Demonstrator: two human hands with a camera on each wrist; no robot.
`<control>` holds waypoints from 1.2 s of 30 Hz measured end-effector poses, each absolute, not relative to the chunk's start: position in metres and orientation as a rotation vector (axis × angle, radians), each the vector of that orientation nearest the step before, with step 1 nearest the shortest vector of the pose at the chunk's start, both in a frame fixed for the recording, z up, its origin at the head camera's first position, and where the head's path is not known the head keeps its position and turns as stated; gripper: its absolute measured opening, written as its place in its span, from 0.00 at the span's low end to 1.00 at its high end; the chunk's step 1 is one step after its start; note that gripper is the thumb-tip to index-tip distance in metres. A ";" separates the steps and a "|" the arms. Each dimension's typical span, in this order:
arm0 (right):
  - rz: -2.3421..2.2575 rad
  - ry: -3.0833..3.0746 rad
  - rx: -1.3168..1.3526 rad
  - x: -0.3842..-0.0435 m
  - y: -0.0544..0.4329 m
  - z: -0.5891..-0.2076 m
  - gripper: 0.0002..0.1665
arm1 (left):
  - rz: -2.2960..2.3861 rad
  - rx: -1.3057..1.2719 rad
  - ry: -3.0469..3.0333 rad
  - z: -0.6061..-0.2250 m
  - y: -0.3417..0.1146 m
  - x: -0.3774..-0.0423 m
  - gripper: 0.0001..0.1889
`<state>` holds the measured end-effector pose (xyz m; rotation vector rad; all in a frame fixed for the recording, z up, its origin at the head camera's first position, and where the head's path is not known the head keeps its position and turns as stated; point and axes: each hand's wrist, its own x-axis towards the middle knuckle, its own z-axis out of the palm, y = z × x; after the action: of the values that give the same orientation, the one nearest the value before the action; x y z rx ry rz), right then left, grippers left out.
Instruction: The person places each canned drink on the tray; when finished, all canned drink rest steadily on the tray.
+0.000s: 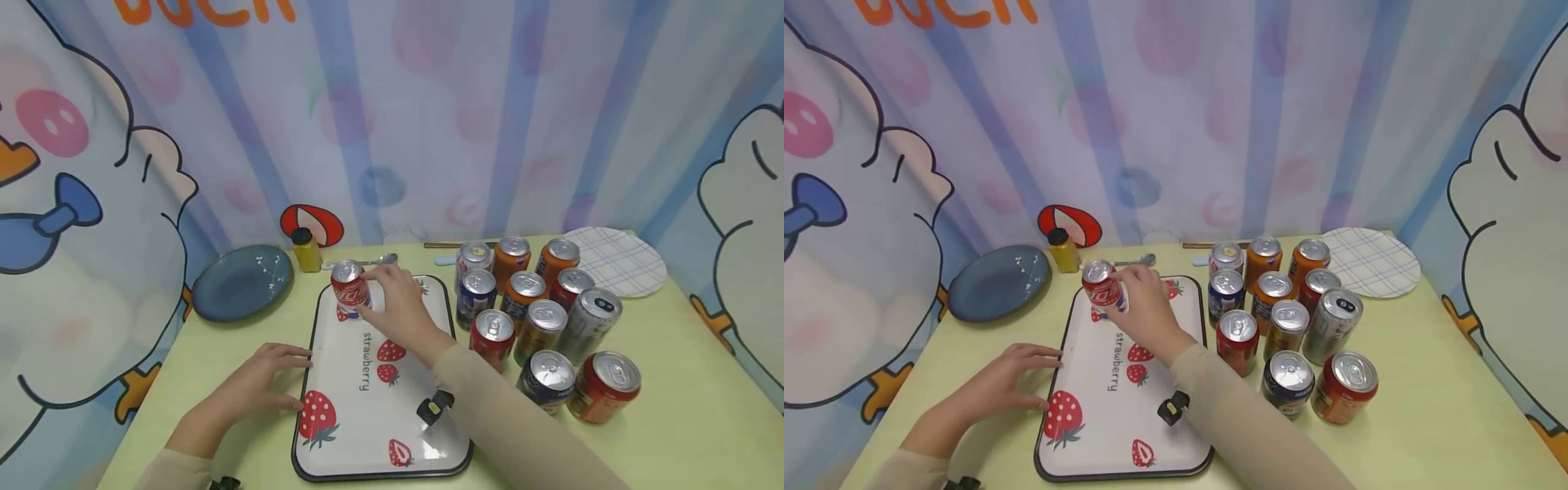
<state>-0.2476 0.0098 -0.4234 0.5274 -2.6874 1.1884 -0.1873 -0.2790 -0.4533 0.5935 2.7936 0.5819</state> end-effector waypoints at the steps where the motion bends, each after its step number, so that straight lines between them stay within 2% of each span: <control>1: 1.152 -2.697 0.523 -0.242 0.013 -0.423 0.31 | 0.587 0.589 2.793 -0.454 -0.280 -0.187 0.35; 7: 1.016 -2.728 0.514 -0.215 0.043 -0.420 0.22 | 0.597 0.573 2.800 -0.453 -0.279 -0.184 0.37; 19: 0.877 -2.632 0.784 -0.162 0.122 -0.406 0.19 | 0.596 0.525 2.800 -0.456 -0.277 -0.185 0.37; 36: 0.598 -2.594 0.875 -0.120 0.224 -0.400 0.30 | 0.590 0.523 2.797 -0.454 -0.278 -0.181 0.37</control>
<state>-0.1201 0.2237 -0.3998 0.8755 -2.5941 0.5979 -0.1813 -0.2777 -0.4541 0.5229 2.7973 0.5904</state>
